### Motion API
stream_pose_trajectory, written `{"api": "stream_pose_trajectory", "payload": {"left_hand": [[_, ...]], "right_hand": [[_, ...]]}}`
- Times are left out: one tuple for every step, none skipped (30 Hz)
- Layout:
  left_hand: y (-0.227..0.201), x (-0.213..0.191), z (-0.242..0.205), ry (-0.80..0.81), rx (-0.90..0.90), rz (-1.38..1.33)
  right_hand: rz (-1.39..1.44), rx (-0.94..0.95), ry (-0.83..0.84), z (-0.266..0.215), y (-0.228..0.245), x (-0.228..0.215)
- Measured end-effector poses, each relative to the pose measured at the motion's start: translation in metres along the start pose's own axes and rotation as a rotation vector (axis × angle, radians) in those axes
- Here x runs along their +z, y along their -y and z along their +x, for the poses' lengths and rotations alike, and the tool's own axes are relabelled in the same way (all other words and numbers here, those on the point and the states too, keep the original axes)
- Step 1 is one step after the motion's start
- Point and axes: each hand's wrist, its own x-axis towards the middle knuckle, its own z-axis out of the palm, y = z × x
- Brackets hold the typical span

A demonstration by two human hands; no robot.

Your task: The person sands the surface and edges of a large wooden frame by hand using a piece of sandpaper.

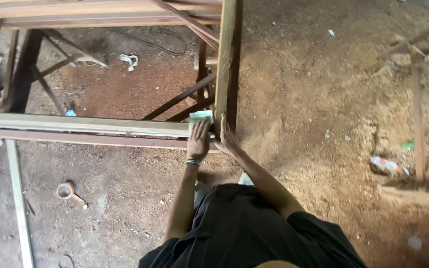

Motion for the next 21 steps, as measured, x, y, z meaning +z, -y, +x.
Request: {"api": "stream_pose_trajectory", "payload": {"left_hand": [[0.007,-0.010,-0.005,-0.028,0.062,-0.046],[0.012,-0.019,-0.007,-0.035,0.038,-0.051],[0.019,-0.030,-0.013,-0.042,0.014,-0.056],[0.029,-0.039,-0.011,-0.058,-0.004,-0.060],[0.042,-0.049,-0.012,-0.063,-0.076,-0.081],[0.055,-0.059,-0.013,-0.061,-0.144,-0.102],[0.067,-0.066,-0.013,-0.090,-0.169,0.010],[0.080,-0.072,-0.013,-0.117,-0.188,0.120],[0.093,-0.074,-0.007,-0.148,-0.206,0.229],[0.100,-0.072,-0.003,-0.119,-0.215,0.230],[0.108,-0.068,0.008,-0.089,-0.223,0.232],[0.114,-0.065,0.009,-0.053,-0.239,0.235],[0.118,-0.061,0.011,0.148,-0.256,0.249],[0.117,-0.054,0.020,0.346,-0.262,0.264],[0.111,-0.047,0.023,0.545,-0.262,0.280],[0.104,-0.039,0.025,0.486,-0.212,0.294],[0.095,-0.035,0.025,0.427,-0.161,0.307],[0.086,-0.028,0.022,0.270,-0.074,0.228],[0.076,-0.026,0.015,0.114,0.013,0.144],[0.074,-0.029,0.008,-0.041,0.097,0.061],[0.077,-0.036,0.000,0.013,0.128,0.045]], "right_hand": [[0.045,-0.048,-0.035,-0.004,-0.001,0.002],[0.086,-0.104,-0.077,-0.003,-0.003,0.002],[0.126,-0.161,-0.119,-0.003,-0.004,0.002],[0.139,-0.189,-0.150,0.000,-0.005,0.001],[0.151,-0.217,-0.181,-0.001,-0.005,0.003],[0.165,-0.240,-0.213,-0.003,-0.003,0.006],[0.152,-0.268,-0.257,-0.004,-0.001,0.007],[0.139,-0.290,-0.304,-0.007,0.002,0.008],[0.126,-0.312,-0.351,-0.005,0.006,0.007],[0.148,-0.263,-0.331,-0.007,0.011,0.006],[0.172,-0.214,-0.312,-0.006,0.016,0.001],[0.199,-0.164,-0.283,-0.010,0.022,0.000],[0.220,-0.094,-0.251,-0.014,0.028,-0.001],[0.242,-0.027,-0.222,-0.016,0.033,-0.005],[0.264,0.039,-0.193,-0.018,0.038,-0.008],[0.249,0.053,-0.216,-0.018,0.044,-0.007],[0.235,0.066,-0.238,-0.019,0.047,-0.005],[0.217,0.078,-0.265,-0.019,0.047,-0.005],[0.263,0.058,-0.293,-0.020,0.045,-0.003],[0.311,0.033,-0.321,-0.018,0.046,0.001],[0.358,0.007,-0.349,-0.017,0.046,0.006]]}}
